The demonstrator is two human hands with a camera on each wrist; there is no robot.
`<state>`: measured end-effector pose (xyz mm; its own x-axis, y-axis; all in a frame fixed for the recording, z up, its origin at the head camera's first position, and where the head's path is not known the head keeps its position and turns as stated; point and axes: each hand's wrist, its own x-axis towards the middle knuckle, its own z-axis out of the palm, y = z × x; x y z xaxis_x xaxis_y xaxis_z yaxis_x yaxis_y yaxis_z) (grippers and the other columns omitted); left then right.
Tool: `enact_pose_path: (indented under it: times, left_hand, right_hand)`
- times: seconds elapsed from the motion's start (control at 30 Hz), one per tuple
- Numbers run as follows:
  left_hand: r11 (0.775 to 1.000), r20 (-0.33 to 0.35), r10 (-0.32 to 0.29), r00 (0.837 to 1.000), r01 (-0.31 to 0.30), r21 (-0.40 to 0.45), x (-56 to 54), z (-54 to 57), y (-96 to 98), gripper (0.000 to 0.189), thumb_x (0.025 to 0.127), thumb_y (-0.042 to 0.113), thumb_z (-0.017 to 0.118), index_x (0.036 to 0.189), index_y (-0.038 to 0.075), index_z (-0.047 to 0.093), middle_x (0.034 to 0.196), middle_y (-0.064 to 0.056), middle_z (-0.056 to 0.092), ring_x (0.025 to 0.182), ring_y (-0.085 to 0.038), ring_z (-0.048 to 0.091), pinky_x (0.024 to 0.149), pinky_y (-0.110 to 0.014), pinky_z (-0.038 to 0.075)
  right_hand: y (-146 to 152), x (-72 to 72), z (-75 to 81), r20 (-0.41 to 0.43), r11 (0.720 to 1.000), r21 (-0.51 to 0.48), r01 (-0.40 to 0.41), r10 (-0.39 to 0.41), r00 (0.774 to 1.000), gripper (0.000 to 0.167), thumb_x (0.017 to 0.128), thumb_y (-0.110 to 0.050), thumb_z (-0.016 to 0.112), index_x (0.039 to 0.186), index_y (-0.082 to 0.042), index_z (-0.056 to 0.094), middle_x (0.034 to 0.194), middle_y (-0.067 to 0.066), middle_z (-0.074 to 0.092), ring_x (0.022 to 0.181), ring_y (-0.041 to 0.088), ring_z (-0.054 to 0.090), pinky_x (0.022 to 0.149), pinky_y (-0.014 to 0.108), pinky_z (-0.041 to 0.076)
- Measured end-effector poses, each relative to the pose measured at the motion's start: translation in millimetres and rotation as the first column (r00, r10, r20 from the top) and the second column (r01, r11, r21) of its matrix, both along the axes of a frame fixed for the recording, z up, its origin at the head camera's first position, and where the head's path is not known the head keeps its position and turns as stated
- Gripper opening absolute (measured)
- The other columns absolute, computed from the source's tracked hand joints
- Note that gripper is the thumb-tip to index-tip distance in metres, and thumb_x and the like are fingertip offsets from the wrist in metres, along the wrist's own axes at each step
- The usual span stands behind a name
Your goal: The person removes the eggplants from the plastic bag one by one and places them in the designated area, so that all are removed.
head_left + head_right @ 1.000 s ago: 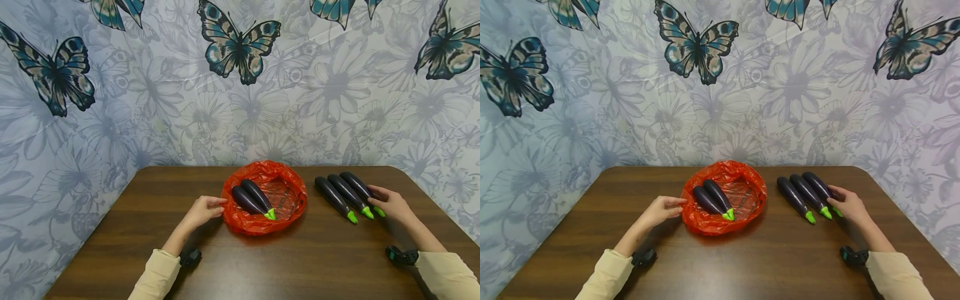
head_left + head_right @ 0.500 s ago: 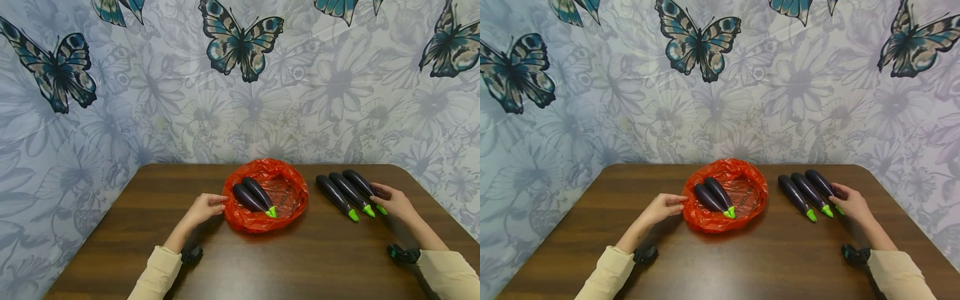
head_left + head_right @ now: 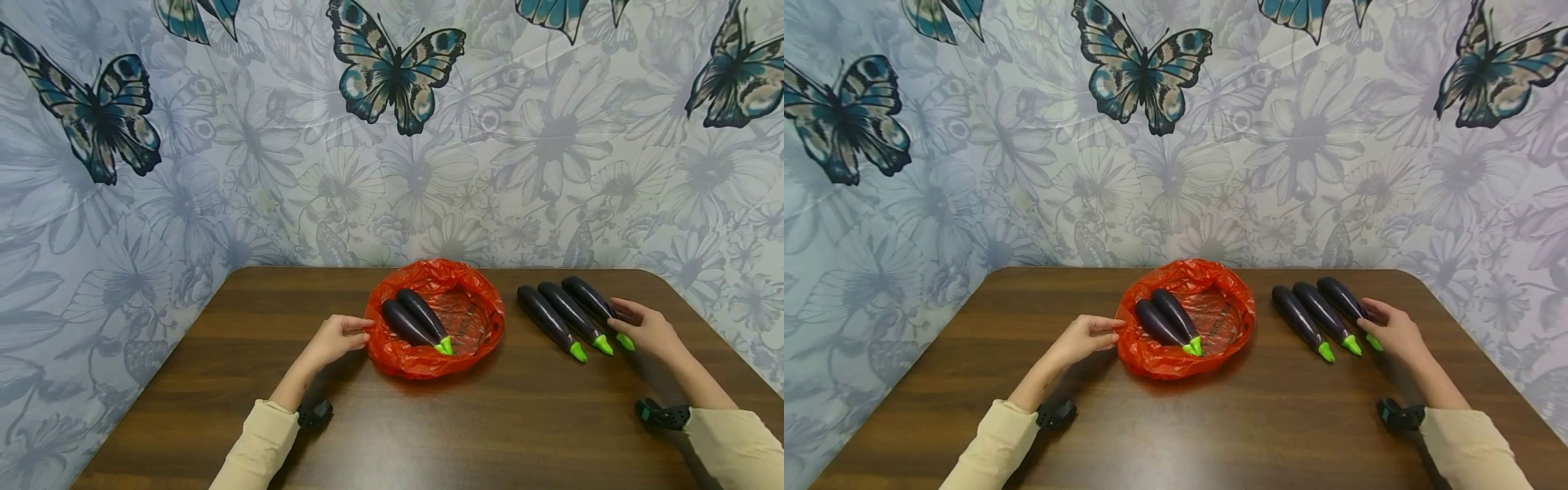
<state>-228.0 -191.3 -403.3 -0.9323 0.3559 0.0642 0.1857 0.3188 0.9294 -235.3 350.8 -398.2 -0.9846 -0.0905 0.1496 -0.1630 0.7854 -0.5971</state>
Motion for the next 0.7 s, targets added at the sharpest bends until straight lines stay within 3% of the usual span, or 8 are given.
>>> enact_pose_path:
  times: [0.13,0.17,0.23,0.3,0.4,0.53,0.6,0.7]
  left_hand:
    - [1.0,-0.001,-0.006,1.0,0.006,0.004,-0.1,0.3,0.6,0.031,0.087,-0.008,0.06,0.117,-0.015,0.057,0.112,-0.028,0.059,0.092,-0.029,0.064,0.075,-0.033,0.054]
    - [1.0,0.001,-0.009,1.0,0.009,0.004,2.4,4.7,1.9,0.031,0.087,-0.009,0.059,0.116,-0.016,0.057,0.112,-0.029,0.059,0.092,-0.03,0.064,0.075,-0.034,0.054]
    - [1.0,0.001,-0.016,1.0,0.016,0.004,1.8,5.5,2.1,0.031,0.087,-0.009,0.059,0.117,-0.016,0.057,0.112,-0.029,0.059,0.093,-0.03,0.064,0.075,-0.035,0.054]
    - [1.0,0.003,-0.017,1.0,0.017,0.001,1.4,6.1,2.4,0.031,0.087,-0.009,0.059,0.117,-0.016,0.057,0.113,-0.028,0.059,0.093,-0.03,0.063,0.075,-0.034,0.054]
    - [1.0,0.002,-0.008,1.0,0.008,-0.009,-0.9,2.7,1.8,0.031,0.087,-0.008,0.06,0.117,-0.014,0.058,0.113,-0.027,0.059,0.093,-0.029,0.064,0.075,-0.033,0.054]
    - [1.0,0.005,0.002,1.0,-0.002,-0.015,-0.1,2.2,1.7,0.031,0.086,-0.008,0.06,0.116,-0.014,0.058,0.112,-0.027,0.06,0.093,-0.029,0.064,0.074,-0.033,0.054]
    - [1.0,0.005,0.005,1.0,-0.004,-0.018,0.4,1.6,1.7,0.031,0.086,-0.008,0.06,0.117,-0.014,0.058,0.112,-0.027,0.06,0.093,-0.029,0.064,0.074,-0.034,0.054]
    - [1.0,0.01,0.01,1.0,-0.01,-0.014,0.7,1.1,1.9,0.031,0.086,-0.008,0.061,0.117,-0.013,0.059,0.113,-0.026,0.06,0.095,-0.029,0.063,0.075,-0.034,0.054]
  right_hand:
    - [0,0.3,3.9,0.0,1.0,-0.008,0.003,-0.003,1.0,0.054,0.097,-0.018,0.053,0.133,0.018,0.035,0.126,0.041,0.039,0.111,0.055,0.041,0.082,0.061,0.039]
    - [-1,0.6,5.7,-0.003,1.0,-0.011,0.005,-0.005,1.0,0.054,0.097,-0.019,0.053,0.133,0.017,0.035,0.126,0.042,0.038,0.111,0.055,0.041,0.082,0.061,0.039]
    - [-3,1.0,9.9,-0.012,1.0,-0.028,0.005,-0.005,1.0,0.054,0.097,-0.02,0.052,0.134,0.016,0.035,0.126,0.041,0.039,0.111,0.054,0.041,0.084,0.044,0.047]
    - [-7,0.8,14.6,-0.022,0.998,-0.058,0.002,-0.004,1.0,0.054,0.098,-0.022,0.051,0.135,0.014,0.036,0.126,0.04,0.041,0.11,0.044,0.048,0.08,0.025,0.048]
    - [-19,1.1,24.7,-0.033,0.994,-0.113,-0.006,0.002,0.999,0.055,0.098,-0.025,0.05,0.137,0.012,0.035,0.127,0.038,0.042,0.11,0.039,0.049,0.065,0.003,0.036]
    - [-47,4.6,43.0,-0.033,0.982,-0.19,-0.014,0.008,0.999,0.057,0.099,-0.029,0.047,0.14,0.007,0.033,0.133,0.033,0.041,0.117,0.043,0.042,0.073,0.008,0.041]
    - [-66,6.6,49.9,-0.048,0.972,-0.235,-0.025,0.014,0.999,0.055,0.099,-0.031,0.046,0.141,0.004,0.036,0.133,0.027,0.044,0.119,0.036,0.044,0.076,0.01,0.042]
    - [-96,8.4,54.4,-0.103,0.944,-0.322,-0.067,0.035,0.994,0.049,0.098,-0.028,0.049,0.137,0.001,0.043,0.127,0.015,0.054,0.112,0.013,0.051,0.081,0.011,0.042]
